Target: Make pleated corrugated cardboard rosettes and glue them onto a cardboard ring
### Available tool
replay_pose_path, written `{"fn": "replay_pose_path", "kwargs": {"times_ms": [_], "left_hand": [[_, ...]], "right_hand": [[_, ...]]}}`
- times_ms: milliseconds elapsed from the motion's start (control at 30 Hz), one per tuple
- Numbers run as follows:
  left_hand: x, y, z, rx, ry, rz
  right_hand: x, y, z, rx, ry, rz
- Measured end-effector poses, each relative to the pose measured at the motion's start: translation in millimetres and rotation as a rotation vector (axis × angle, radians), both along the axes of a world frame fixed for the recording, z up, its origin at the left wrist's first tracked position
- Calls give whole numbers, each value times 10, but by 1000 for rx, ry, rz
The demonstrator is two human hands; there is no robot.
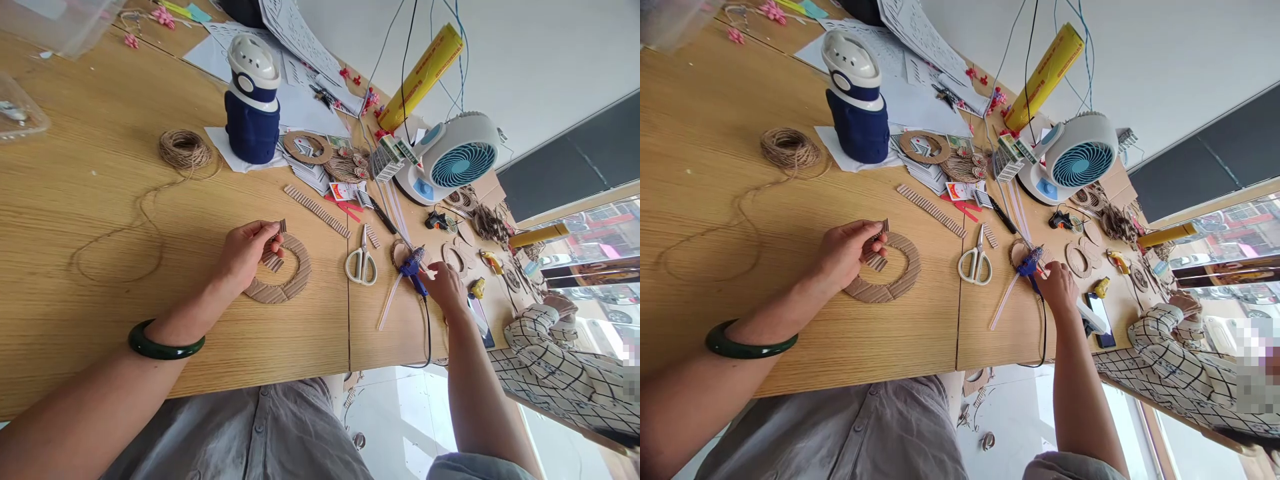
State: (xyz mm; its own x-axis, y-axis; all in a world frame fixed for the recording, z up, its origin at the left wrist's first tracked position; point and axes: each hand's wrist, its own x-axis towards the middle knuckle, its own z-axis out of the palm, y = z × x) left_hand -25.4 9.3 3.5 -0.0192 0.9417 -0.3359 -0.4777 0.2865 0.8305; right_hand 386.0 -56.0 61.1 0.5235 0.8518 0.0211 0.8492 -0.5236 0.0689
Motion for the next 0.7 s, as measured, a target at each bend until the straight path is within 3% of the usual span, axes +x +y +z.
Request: {"fn": "replay_pose_path", "kwargs": {"times_ms": [200,267,333,433,500,600,700], "left_hand": [[18,-22,29,2,-11,-18],[33,-46,43,24,-14,-40],[51,-78,59,44,-29,-70],[77,-118,76,70,-71,-81],[83,-126,78,82,-94,-77],[76,-104,78,82,-124,-68],[69,-66,95,90,-154,0]], "right_hand": [[-327,-55,114,252,40,-3],[-639,-52,62,471,311,95],[-1071,-16,-36,583,760,201],[-1796,106,-203,498,1330,276],[-2196,213,-290,427,1546,296],[-2549,344,-375,399,1644,319],[-2672,377,-436,359,1558,372]]}}
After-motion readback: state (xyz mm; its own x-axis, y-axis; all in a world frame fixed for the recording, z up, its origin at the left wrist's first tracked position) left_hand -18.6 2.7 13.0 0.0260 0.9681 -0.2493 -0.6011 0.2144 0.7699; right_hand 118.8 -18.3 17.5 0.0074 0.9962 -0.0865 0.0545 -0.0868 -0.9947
